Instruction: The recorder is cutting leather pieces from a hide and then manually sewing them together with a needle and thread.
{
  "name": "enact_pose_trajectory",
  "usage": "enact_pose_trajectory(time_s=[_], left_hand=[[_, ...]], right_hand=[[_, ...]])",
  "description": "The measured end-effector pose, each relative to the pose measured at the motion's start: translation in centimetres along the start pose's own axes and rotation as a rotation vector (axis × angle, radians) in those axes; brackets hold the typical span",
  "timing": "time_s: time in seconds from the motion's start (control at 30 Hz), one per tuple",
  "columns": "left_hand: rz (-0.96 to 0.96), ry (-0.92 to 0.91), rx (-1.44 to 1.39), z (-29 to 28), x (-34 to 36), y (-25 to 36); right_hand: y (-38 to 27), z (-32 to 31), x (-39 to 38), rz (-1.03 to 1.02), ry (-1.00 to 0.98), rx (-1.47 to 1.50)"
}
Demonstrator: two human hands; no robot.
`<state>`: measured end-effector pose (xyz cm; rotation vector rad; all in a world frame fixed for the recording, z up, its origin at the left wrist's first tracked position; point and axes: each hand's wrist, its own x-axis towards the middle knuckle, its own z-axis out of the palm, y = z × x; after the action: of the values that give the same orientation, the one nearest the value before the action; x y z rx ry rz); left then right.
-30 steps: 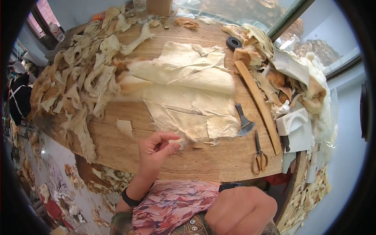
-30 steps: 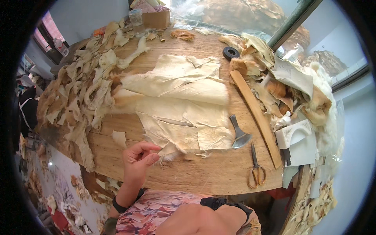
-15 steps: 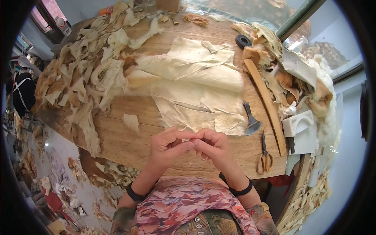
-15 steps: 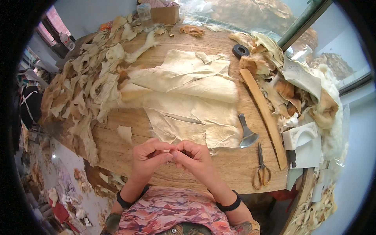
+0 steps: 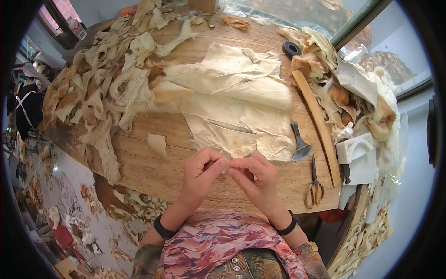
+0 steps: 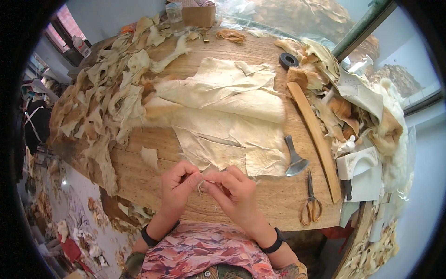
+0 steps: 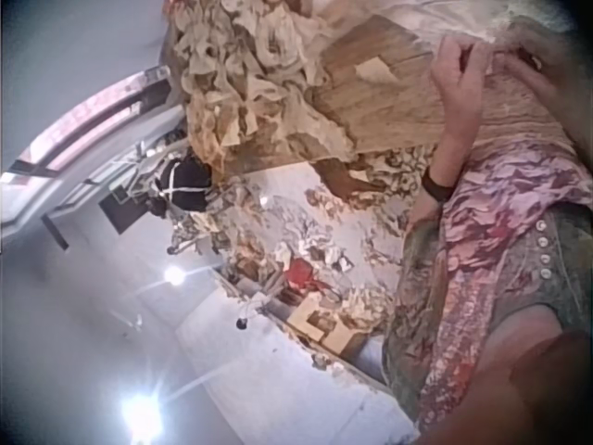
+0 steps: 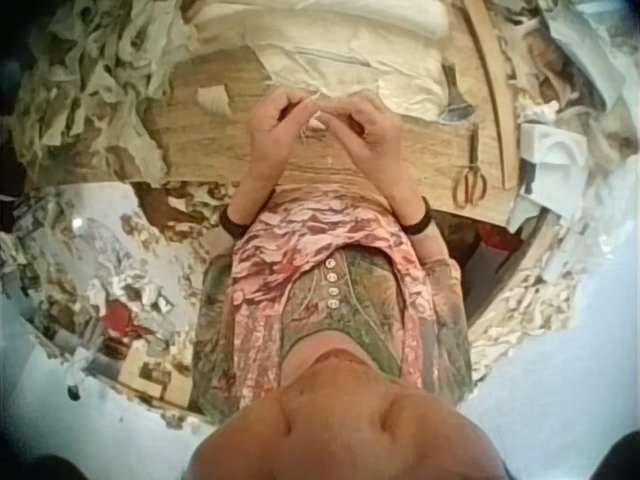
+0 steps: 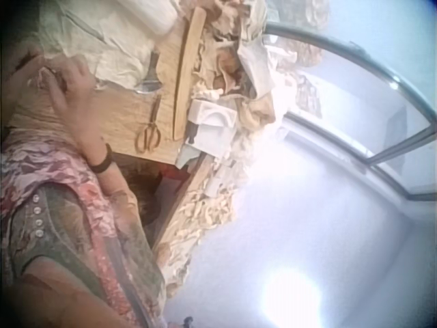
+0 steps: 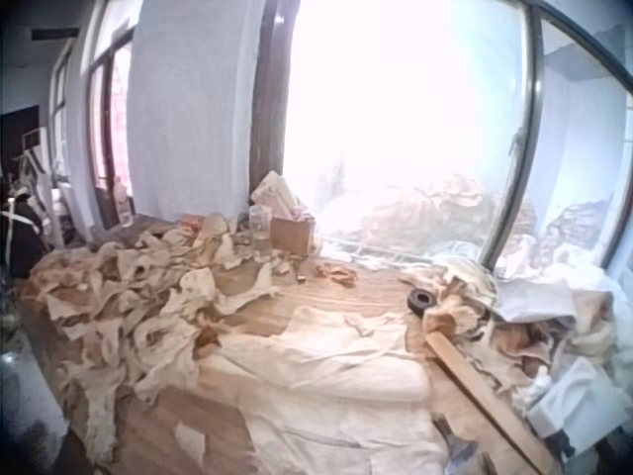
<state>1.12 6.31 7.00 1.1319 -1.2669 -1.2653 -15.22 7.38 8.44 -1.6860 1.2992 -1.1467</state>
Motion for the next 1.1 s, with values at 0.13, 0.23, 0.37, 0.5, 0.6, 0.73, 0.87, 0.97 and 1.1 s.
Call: enact_pose_trajectory(time_s=[0.13,0.23,0.37,0.5,0.6,0.73,0.87,0.97,1.1], left_hand=[[-0.182,0.064,-0.298,0.1,0.0,-0.8],[-0.219,0.118,-0.377,0.1,0.0,-0.5],[-0.182,-0.024,-0.421,1.0,-0.7,-0.6],[-0.182,-0.089,-0.391,1.3,-0.9,-0.5],[-0.187,-0.129,-0.379,1.2,-1.0,-1.0],[-0.185,-0.162,-0.399,1.1,-1.1,-1.4],[-0.173,-0.170,-0.433,1.1,-1.0,-1.3],[-0.173,-0.171,-0.430,1.1,-1.1,-1.4],[-0.170,-0.169,-0.423,1.0,-1.0,-1.8]], right_hand=[[-0.4,-0.1,-0.4,0.010,0.094,-0.024],[-0.5,-0.5,-0.6,-0.018,0.083,-0.089],[-0.7,-0.3,-0.2,-0.079,0.105,-0.117],[-0.6,-0.3,0.7,-0.323,0.188,-0.204],[-0.4,0.0,0.7,-0.342,0.160,-0.263],[0.1,0.2,0.6,-0.371,0.150,-0.300],[0.1,0.2,0.7,-0.401,0.155,-0.327],[-0.1,0.3,0.8,-0.402,0.158,-0.338],[-0.3,0.3,0.9,-0.381,0.152,-0.327]])
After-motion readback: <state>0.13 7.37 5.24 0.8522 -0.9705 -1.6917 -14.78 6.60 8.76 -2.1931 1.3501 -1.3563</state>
